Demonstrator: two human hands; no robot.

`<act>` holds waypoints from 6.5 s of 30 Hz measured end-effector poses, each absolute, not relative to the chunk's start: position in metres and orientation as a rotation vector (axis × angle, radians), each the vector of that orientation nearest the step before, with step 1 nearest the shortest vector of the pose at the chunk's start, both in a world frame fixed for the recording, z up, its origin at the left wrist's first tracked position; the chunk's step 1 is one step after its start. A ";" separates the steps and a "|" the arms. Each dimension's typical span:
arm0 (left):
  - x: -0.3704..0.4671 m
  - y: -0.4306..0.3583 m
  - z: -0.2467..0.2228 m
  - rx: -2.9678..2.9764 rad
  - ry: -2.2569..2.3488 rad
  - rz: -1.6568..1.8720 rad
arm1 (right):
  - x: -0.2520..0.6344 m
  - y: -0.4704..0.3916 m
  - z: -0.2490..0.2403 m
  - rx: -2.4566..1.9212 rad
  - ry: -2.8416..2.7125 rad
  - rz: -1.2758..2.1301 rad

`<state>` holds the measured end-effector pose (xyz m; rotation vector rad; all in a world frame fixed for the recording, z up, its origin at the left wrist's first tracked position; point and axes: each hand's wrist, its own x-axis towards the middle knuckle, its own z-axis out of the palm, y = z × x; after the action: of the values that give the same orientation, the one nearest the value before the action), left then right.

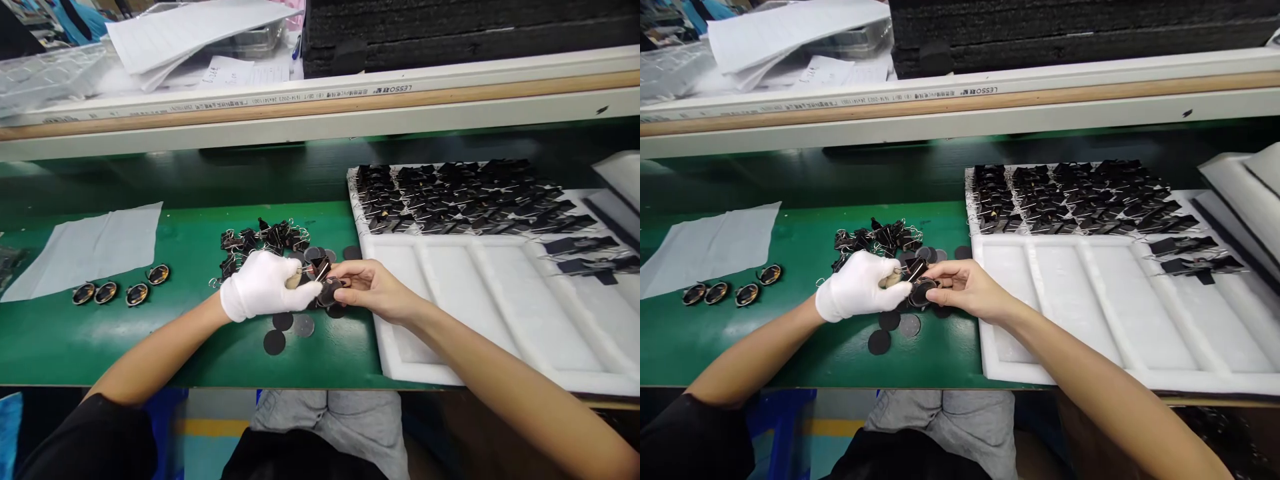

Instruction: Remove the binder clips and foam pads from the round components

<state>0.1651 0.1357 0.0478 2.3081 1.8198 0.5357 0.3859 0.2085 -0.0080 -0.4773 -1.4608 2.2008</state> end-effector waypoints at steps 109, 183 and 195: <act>0.193 0.151 0.050 1.289 1.423 0.528 | 0.422 0.239 0.006 -0.387 -2.182 0.817; -0.020 0.017 0.012 2.258 2.761 0.803 | 0.425 0.229 0.054 -0.865 -2.956 -0.016; -0.112 -0.059 0.024 0.960 3.347 0.435 | 0.406 0.260 -0.063 -0.437 -2.719 0.409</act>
<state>-0.1118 -0.0595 0.0236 0.9598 3.3475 0.4346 0.4059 0.2597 -0.0633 -0.4368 -2.7186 0.4089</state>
